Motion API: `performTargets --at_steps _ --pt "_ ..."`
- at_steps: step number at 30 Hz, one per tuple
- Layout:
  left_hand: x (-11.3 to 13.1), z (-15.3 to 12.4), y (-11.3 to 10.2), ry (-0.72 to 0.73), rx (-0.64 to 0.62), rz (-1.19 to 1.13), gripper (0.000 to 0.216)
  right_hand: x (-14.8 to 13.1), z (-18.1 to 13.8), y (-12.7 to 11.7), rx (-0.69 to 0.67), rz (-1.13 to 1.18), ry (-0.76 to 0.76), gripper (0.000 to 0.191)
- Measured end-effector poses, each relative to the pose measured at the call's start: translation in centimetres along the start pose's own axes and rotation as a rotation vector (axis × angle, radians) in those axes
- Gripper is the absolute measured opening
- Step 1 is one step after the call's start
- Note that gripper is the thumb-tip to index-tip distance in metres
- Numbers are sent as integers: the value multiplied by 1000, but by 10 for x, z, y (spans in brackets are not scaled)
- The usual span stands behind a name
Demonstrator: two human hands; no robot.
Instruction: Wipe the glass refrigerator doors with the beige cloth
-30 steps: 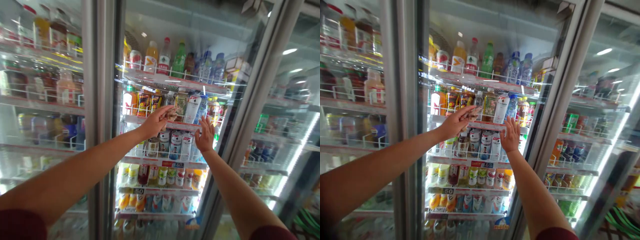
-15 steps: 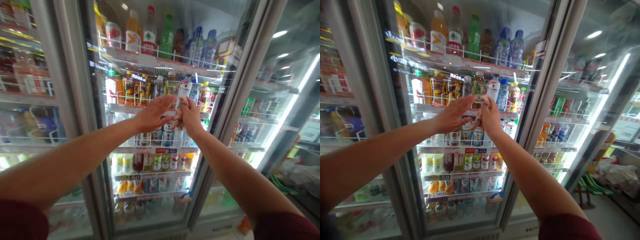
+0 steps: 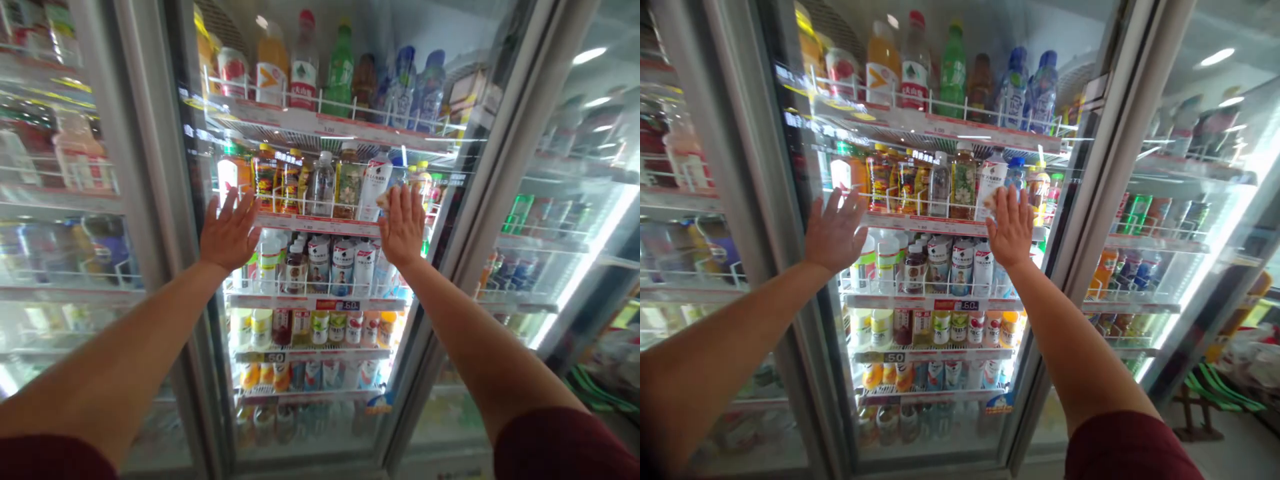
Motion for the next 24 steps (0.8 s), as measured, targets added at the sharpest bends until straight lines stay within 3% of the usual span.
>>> performTargets --at_steps 3,5,8,11,14,17,21,24 --pt "1 -1 0 43 45 11 60 -9 -14 0 -182 33 -197 59" --pt "-1 0 1 60 63 10 61 6 -12 -4 -221 51 -234 58" --pt "-2 -1 2 68 85 21 62 40 -8 -13 -63 60 -92 60" --pt "-1 -2 1 56 102 35 62 57 -27 -12 106 94 17 57" --pt "0 -2 1 48 98 33 62 54 -43 -6 124 169 -80 47" --pt "-1 -2 1 43 98 22 63 64 -33 -6 146 255 -146 40" --pt "-4 -1 1 11 83 26 65 87 -3 -14 254 261 -44 43" --pt "-3 -1 0 -35 25 -15 68 74 -13 -10 184 179 13 52"
Point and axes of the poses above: each hand's wrist, its own z-axis towards the middle knuckle, its own y-axis out of the palm, x = y × z, the point moved 6 cm from there along z, towards the middle knuckle, and after that the axes turned 14 degrees about -y, right-handed, at the moved point
